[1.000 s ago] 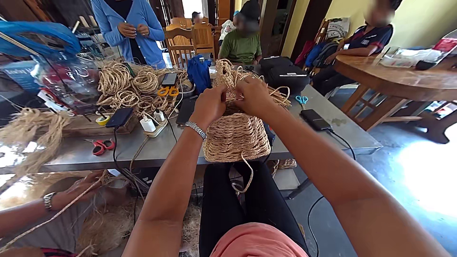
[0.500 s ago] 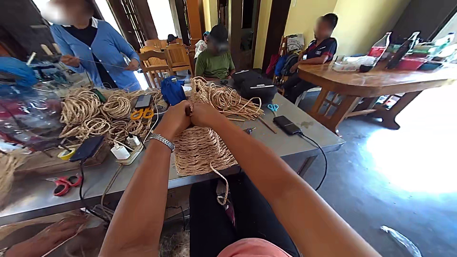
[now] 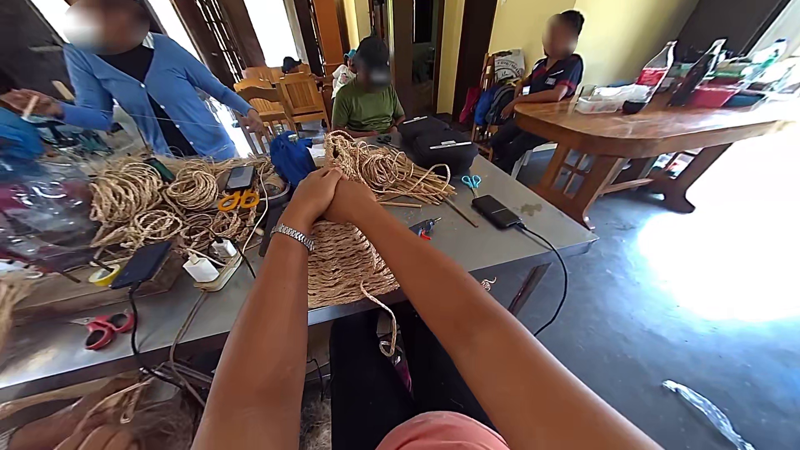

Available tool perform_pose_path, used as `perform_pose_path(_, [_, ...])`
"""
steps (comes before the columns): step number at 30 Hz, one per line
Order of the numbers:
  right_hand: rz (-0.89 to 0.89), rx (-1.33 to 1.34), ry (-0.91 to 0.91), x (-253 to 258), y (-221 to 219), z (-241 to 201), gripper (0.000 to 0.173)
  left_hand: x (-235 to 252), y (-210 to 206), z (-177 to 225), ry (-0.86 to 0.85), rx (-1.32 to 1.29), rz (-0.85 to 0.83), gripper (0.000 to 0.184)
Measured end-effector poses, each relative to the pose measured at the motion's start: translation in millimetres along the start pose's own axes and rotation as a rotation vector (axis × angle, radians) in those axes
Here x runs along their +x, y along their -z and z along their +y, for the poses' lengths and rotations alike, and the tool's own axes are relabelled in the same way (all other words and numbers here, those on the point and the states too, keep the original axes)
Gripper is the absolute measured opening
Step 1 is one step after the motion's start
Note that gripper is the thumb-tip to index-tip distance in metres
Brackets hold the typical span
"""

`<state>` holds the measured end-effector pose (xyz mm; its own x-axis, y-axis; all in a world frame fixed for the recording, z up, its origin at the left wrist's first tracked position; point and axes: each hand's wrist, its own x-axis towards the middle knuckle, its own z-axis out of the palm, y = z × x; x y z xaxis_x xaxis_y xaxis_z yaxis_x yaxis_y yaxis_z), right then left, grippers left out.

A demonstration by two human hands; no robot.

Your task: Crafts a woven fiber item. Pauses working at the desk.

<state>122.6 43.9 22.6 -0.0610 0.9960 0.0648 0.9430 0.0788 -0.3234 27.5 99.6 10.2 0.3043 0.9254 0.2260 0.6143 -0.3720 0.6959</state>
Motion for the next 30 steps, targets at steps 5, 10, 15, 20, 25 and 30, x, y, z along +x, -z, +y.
perform_pose_path(5, [0.003,0.009,0.010,5.1,-5.1,-1.0,0.053,0.4,1.9,-5.5,-0.007,-0.043,-0.014,0.049])
perform_pose_path(10, [0.019,0.070,-0.016,5.8,-7.2,0.3,0.049,1.7,-1.6,-9.3,-0.051,-0.094,-0.008,0.048])
perform_pose_path(15, [0.007,0.093,-0.018,5.6,-6.8,-2.3,0.046,-3.8,0.3,-6.0,-0.033,-0.083,0.001,0.048])
perform_pose_path(20, [0.013,0.091,-0.020,7.1,-8.1,-2.2,0.046,-6.2,0.5,-3.1,-0.017,-0.089,-0.005,0.048])
perform_pose_path(25, [0.021,0.085,-0.005,8.6,-9.1,-1.9,0.045,-6.8,0.5,-3.4,0.009,-0.111,-0.002,0.047])
perform_pose_path(30, [0.023,0.083,-0.008,8.2,-8.7,-1.5,0.044,-6.7,0.1,-4.0,0.002,-0.121,0.006,0.045])
